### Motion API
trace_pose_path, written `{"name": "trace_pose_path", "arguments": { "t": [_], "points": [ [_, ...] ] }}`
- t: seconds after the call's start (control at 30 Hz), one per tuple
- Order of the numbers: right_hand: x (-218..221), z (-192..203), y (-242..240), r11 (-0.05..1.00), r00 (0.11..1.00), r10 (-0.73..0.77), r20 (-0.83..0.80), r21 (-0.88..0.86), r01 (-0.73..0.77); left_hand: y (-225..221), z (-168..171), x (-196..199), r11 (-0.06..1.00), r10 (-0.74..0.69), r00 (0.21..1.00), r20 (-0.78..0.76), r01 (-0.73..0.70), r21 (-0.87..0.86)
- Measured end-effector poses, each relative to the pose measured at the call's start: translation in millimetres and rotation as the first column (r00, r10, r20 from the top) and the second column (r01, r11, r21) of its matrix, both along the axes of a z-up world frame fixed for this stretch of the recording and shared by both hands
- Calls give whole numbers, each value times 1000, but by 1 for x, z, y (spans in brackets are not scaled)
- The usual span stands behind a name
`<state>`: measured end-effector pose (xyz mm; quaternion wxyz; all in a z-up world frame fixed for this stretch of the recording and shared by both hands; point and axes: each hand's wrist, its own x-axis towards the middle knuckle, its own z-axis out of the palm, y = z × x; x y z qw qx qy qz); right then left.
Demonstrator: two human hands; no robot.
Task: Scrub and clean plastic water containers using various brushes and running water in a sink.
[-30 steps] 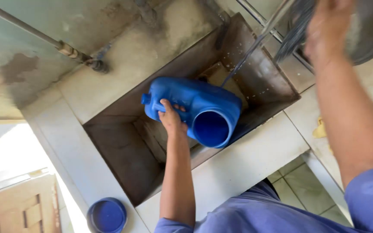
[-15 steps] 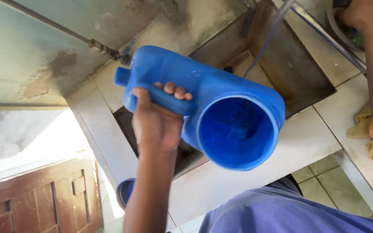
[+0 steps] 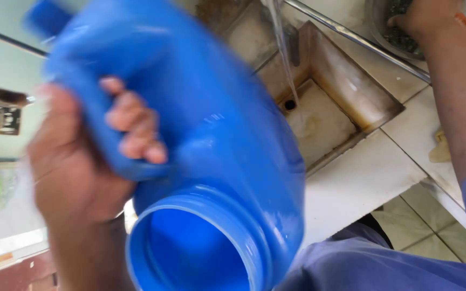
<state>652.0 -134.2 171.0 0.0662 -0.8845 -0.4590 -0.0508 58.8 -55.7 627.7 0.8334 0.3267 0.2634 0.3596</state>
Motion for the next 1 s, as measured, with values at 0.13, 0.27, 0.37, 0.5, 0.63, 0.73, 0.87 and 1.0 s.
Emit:
{"name": "trace_pose_path", "arguments": {
  "t": [0.13, 0.27, 0.37, 0.5, 0.63, 0.73, 0.87, 1.0],
  "points": [
    [-10, 12, -6, 994, 993, 92, 80, 47, -96, 7, -27, 33, 927, -335, 907, -257, 366, 85],
    [-52, 69, -20, 944, 991, 52, -126, 329, -8, 15, -57, 75, 809, -428, 755, -496, 565, 162],
    [-58, 60, -26, 658, 963, 268, -15, 733, -172, 11, -66, 100, 761, -475, 711, -519, 627, 163],
    [-111, 95, -13, 501, 884, 454, -111, 853, -150, 2, -85, 114, 775, -500, 743, -446, 613, 152],
    [-182, 186, -8, 425, 568, 731, -379, 904, 55, 1, -96, 99, 711, -394, 608, -689, 677, 190],
    [-268, 263, -13, 462, 414, 817, -402, 885, -52, 18, -148, 82, 689, -44, 521, -852, 633, 352],
    [-383, 245, -2, 658, 742, 613, -269, 695, -291, 52, -290, 45, 704, 391, 336, -857, 490, 513],
    [-397, 54, 40, 718, 719, 562, -409, 673, -179, 53, -374, 5, 927, 265, 276, -924, 189, 323]
  ]
}}
